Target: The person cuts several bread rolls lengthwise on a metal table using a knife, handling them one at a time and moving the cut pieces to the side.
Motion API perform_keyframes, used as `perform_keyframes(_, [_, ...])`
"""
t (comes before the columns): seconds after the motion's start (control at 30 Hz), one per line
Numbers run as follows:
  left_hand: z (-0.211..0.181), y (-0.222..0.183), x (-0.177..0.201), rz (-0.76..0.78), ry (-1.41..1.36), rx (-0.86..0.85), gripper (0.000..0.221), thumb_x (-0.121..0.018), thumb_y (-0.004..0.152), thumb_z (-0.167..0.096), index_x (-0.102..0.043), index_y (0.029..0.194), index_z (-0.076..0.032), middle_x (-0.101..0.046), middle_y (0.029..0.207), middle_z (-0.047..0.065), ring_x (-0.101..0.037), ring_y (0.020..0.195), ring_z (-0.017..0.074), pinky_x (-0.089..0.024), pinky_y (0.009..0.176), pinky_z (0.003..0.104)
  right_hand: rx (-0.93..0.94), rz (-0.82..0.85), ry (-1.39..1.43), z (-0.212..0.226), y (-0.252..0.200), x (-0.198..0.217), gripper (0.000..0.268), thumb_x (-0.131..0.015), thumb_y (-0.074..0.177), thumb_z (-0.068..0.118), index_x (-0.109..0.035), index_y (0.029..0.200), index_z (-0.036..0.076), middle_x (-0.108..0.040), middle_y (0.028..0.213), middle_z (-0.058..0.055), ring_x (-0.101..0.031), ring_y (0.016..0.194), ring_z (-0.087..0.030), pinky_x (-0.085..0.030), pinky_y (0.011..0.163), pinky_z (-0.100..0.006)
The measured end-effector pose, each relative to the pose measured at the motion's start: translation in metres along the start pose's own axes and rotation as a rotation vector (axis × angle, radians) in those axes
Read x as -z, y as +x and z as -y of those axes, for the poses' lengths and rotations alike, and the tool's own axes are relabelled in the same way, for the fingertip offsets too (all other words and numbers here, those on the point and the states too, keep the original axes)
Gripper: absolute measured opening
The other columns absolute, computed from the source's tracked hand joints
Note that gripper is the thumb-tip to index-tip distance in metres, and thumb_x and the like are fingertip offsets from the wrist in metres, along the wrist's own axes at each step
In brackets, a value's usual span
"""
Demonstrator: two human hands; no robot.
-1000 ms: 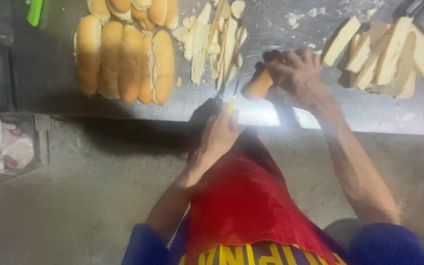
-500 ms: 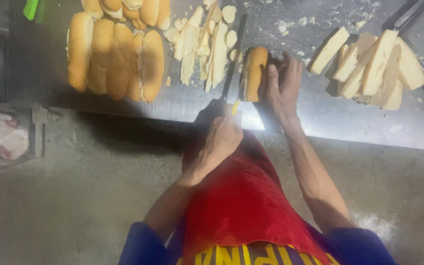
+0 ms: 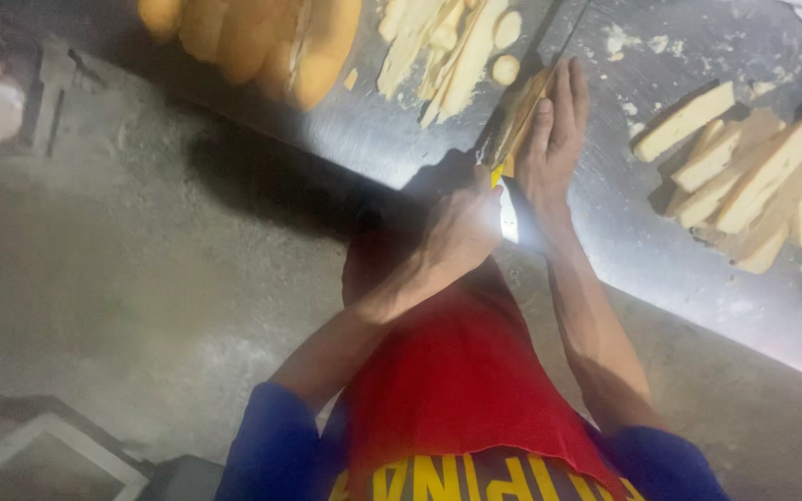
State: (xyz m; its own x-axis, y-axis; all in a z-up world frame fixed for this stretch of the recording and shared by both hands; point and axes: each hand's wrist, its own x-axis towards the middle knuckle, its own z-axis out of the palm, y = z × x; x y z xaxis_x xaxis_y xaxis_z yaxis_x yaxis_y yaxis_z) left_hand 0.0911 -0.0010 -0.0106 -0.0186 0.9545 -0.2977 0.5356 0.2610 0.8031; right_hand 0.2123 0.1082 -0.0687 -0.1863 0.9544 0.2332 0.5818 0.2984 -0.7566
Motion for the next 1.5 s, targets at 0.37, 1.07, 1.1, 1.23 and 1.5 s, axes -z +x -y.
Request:
perform_keyframes(0.37, [0.038,-0.071,-0.015,-0.373,0.382,-0.324,0.02,-0.058,0.102,-0.006,-0.065,0.112,0.01,-0.071,0.083,0.025,-0.069,0.068,0.0313,-0.055,0.058,0.041,-0.013,-0.01,0.05,0.015,-0.001,0.001,0.063,-0.033,0.116,0.045,-0.047,0.158,-0.001,-0.039,0.166,-0.025,-0.036,0.159,-0.041,-0.032,0.133,-0.048])
perform_keyframes(1.07, [0.044,-0.057,-0.027,-0.112,0.28,-0.167,0.022,-0.053,0.109,-0.006,-0.067,0.112,0.01,-0.07,0.087,0.019,-0.064,0.07,0.0233,-0.055,0.058,0.037,-0.08,-0.031,0.015,0.01,0.001,-0.007,0.062,-0.031,0.115,0.045,-0.048,0.158,0.004,-0.042,0.166,-0.02,-0.036,0.16,-0.037,-0.032,0.134,-0.049])
perform_keyframes(1.1, [0.043,-0.074,-0.02,-0.072,0.349,-0.171,0.022,-0.052,0.109,-0.006,-0.067,0.113,0.01,-0.069,0.087,0.019,-0.064,0.07,0.0226,-0.055,0.058,0.036,-0.06,-0.026,-0.001,0.007,-0.001,-0.008,0.062,-0.03,0.115,0.046,-0.047,0.159,0.004,-0.041,0.167,-0.021,-0.034,0.16,-0.038,-0.029,0.134,-0.051])
perform_keyframes(1.23, [0.043,-0.084,-0.008,-0.515,0.984,-0.566,0.02,-0.057,0.105,-0.002,-0.072,0.092,0.0,-0.067,0.08,0.012,-0.062,0.068,0.0183,-0.054,0.056,0.03,-0.04,0.019,-0.054,-0.002,0.003,-0.007,0.065,-0.026,0.115,0.045,-0.045,0.16,0.003,-0.039,0.167,-0.022,-0.03,0.159,-0.039,-0.027,0.134,-0.052])
perform_keyframes(1.5, [0.075,-0.087,-0.041,-0.137,0.113,-0.117,0.028,-0.048,0.109,-0.01,-0.054,0.125,0.012,-0.068,0.06,0.015,-0.07,0.051,0.031,-0.053,0.043,0.04,-0.093,0.025,-0.018,0.016,0.0,-0.001,0.069,-0.028,0.114,0.052,-0.044,0.16,0.003,-0.036,0.168,-0.022,-0.03,0.16,-0.039,-0.028,0.134,-0.051])
